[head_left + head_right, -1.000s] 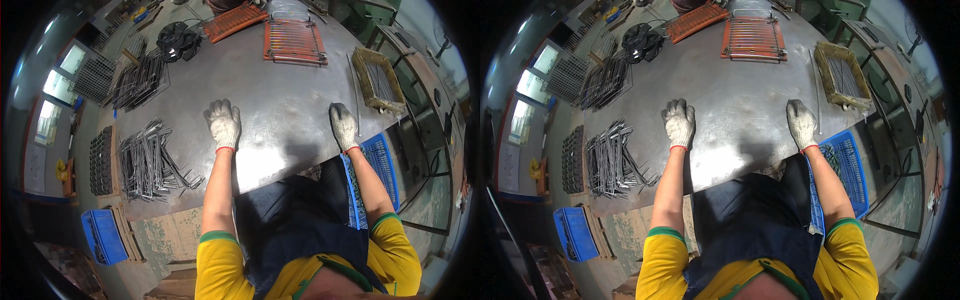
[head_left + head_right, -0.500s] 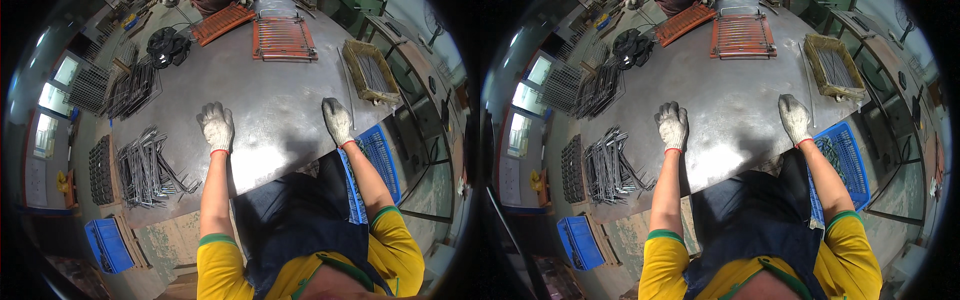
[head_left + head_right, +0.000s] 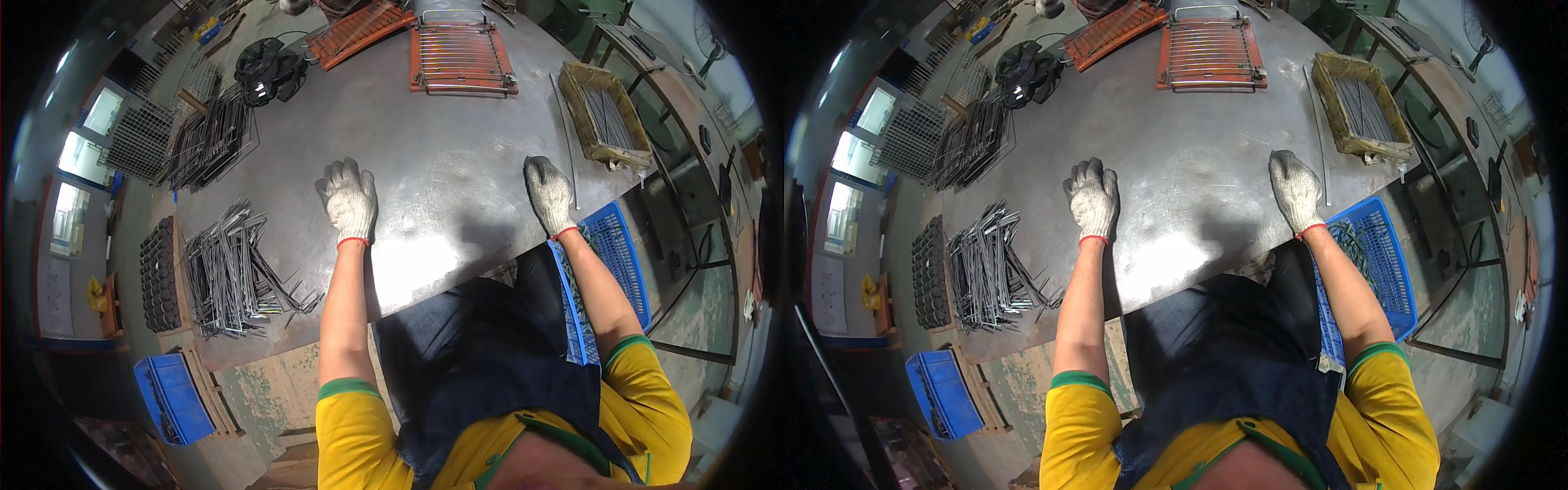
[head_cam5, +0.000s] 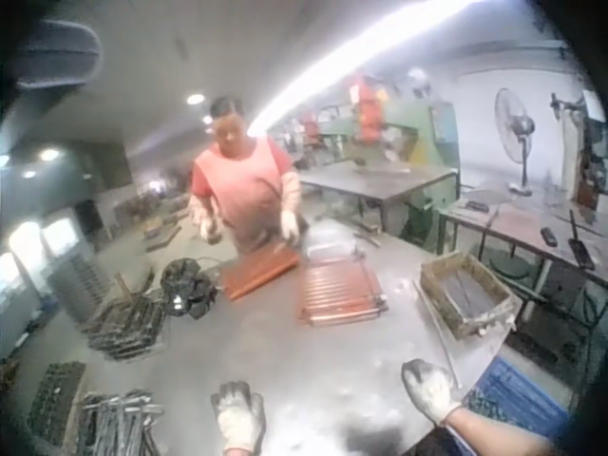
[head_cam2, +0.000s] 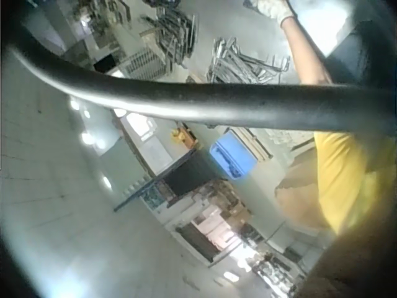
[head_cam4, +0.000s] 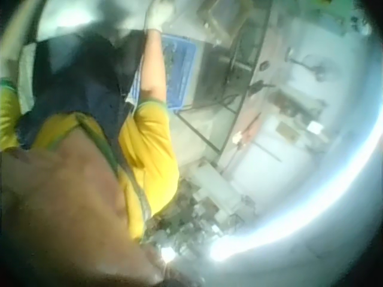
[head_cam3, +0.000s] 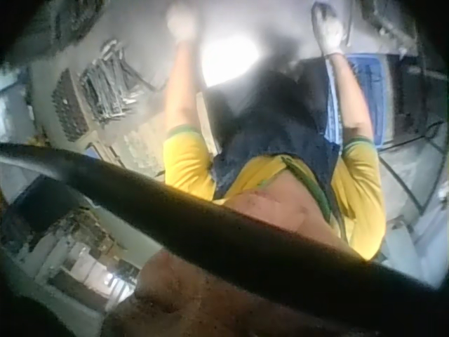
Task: The person assembles metal frames by inserting thin metal rods into slots on an orange jig. They repeatedly pick up rods from a container, place them into the jig, and then remove the assembled frame to place it on a pile. The process is repeated continuously throughout the video.
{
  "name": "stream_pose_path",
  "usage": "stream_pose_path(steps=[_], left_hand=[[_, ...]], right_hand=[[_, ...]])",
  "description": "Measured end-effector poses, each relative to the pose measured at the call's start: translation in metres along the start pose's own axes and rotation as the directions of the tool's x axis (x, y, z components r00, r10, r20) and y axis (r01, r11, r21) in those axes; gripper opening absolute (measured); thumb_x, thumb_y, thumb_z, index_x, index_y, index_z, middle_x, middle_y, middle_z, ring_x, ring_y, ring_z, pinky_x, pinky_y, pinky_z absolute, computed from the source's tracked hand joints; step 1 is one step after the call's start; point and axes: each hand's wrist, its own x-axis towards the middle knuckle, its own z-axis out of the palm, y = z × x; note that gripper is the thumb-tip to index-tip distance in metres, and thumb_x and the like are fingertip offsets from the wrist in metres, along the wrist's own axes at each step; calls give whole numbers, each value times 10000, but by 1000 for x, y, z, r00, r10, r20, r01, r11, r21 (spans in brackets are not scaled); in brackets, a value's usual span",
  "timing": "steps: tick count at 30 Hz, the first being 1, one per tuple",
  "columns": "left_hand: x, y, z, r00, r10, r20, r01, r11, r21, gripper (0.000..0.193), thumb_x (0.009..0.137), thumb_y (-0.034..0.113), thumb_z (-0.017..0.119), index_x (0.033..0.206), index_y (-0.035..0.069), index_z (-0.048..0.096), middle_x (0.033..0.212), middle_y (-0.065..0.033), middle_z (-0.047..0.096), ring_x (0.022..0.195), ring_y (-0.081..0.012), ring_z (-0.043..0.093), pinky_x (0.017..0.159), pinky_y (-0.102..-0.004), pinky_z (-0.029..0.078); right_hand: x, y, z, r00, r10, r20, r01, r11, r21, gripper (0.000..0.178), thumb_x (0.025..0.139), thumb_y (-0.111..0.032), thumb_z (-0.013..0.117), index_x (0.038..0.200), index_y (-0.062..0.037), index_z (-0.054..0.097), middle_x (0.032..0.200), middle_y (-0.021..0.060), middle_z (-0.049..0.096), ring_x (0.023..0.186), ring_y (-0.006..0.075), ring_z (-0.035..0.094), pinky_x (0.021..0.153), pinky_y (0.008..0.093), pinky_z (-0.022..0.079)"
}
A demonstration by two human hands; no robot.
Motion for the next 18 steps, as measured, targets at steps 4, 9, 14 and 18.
stream_pose_path(steps=[4, 9, 14, 18], left_hand=[[1, -1, -2, 1000, -5, -19, 4, 1000, -7, 241, 924, 256, 571, 1059, 59, 608, 1051, -130, 615, 1071, -310, 562, 942, -463, 400], [2, 1, -1, 1000, -15, -6, 15, 1000, -8, 229, 927, 251, 568, 1050, 60, 605, 1050, -127, 625, 1056, -315, 572, 944, -460, 404], [2, 0, -1, 994, -106, 16, 107, 990, -91, 300, 928, 272, 557, 1120, 44, 593, 1098, -131, 614, 1052, -329, 561, 962, -455, 417], [2, 7, -8, 954, -299, -15, 285, 924, -253, 349, 912, 278, 567, 1165, 38, 577, 1134, -142, 599, 1041, -370, 552, 941, -477, 452]], right_hand=[[1, -6, -2, 1000, 17, 11, -17, 1000, 4, 285, 997, -335, 528, 1106, -103, 652, 1041, 166, 703, 949, 392, 668, 817, 490, 525], [1, -3, -1, 1000, 7, -2, -7, 1000, -1, 281, 998, -330, 526, 1100, -103, 656, 1037, 166, 703, 949, 394, 667, 819, 489, 524], [2, 1, 2, 1000, -16, -3, 16, 1000, -5, 275, 994, -316, 533, 1097, -97, 664, 1044, 166, 702, 951, 391, 667, 816, 482, 526], [2, 8, 6, 998, -59, -14, 58, 998, -17, 275, 988, -310, 541, 1102, -92, 666, 1050, 162, 702, 955, 388, 667, 814, 478, 528]])
